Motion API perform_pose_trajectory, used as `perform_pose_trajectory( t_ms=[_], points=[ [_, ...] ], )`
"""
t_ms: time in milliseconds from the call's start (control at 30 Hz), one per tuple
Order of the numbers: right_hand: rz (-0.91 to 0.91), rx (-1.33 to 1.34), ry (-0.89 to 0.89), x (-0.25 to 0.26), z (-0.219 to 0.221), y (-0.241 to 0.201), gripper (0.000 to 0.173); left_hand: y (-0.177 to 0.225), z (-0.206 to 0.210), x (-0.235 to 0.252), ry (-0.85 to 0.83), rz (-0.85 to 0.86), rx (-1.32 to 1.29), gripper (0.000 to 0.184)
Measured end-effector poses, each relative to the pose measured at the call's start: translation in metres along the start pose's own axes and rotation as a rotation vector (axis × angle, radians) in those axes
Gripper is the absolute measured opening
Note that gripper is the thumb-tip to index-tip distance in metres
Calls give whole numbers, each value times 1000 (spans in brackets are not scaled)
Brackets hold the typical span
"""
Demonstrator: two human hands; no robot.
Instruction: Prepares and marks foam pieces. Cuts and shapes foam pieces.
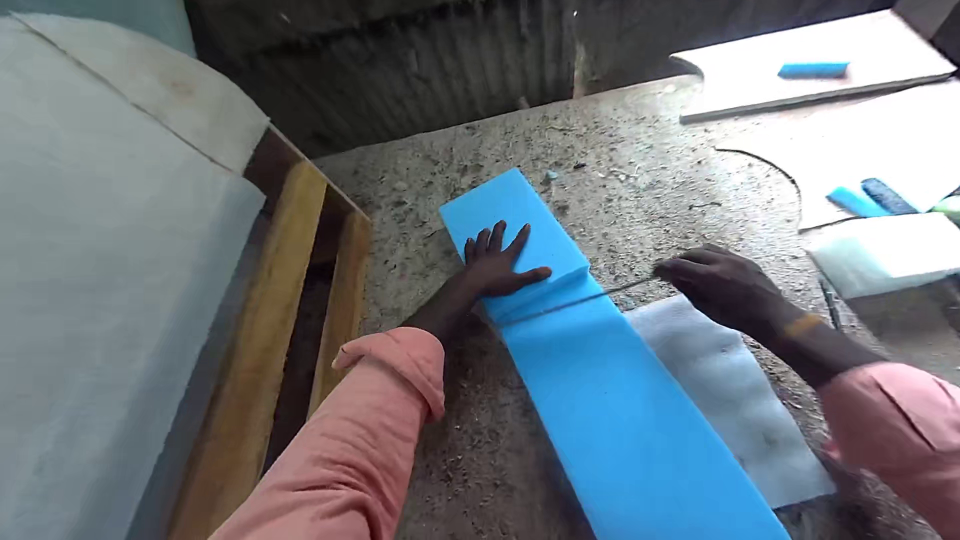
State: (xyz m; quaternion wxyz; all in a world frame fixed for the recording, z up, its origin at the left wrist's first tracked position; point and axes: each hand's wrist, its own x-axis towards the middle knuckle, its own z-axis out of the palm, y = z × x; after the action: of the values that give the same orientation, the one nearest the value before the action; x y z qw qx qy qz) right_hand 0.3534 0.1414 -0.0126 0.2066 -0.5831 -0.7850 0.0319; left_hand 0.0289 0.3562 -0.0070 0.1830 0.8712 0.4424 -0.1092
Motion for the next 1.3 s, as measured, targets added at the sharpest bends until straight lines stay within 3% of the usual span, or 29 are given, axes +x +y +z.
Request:
perform_pose_trajectory(
  t_ms=[133,333,733,933,1100,1200,1300],
  points=[
    [-76,101,-58,52,39,-2,21,5,2,-1,-36,-45,-15,102],
    [-39,156,-100,66,63,-6,22,7,4,-2,-32,-55,-4,106],
    [-155,134,-82,79,71,-1,21,3,11,0,-2,-64,33,109],
    [-180,18,-218,74,41,49,18,4,13,0,28,-50,36,111],
    [-245,39,-163,86,61,5,15,4,14,-1,46,-41,35,110],
    [-273,-46,-189,83,38,40,23,4,13,-2,41,-47,37,110],
    [-206,-130,-192,77,36,55,18,4,15,0,44,-53,32,111]
  ],
)
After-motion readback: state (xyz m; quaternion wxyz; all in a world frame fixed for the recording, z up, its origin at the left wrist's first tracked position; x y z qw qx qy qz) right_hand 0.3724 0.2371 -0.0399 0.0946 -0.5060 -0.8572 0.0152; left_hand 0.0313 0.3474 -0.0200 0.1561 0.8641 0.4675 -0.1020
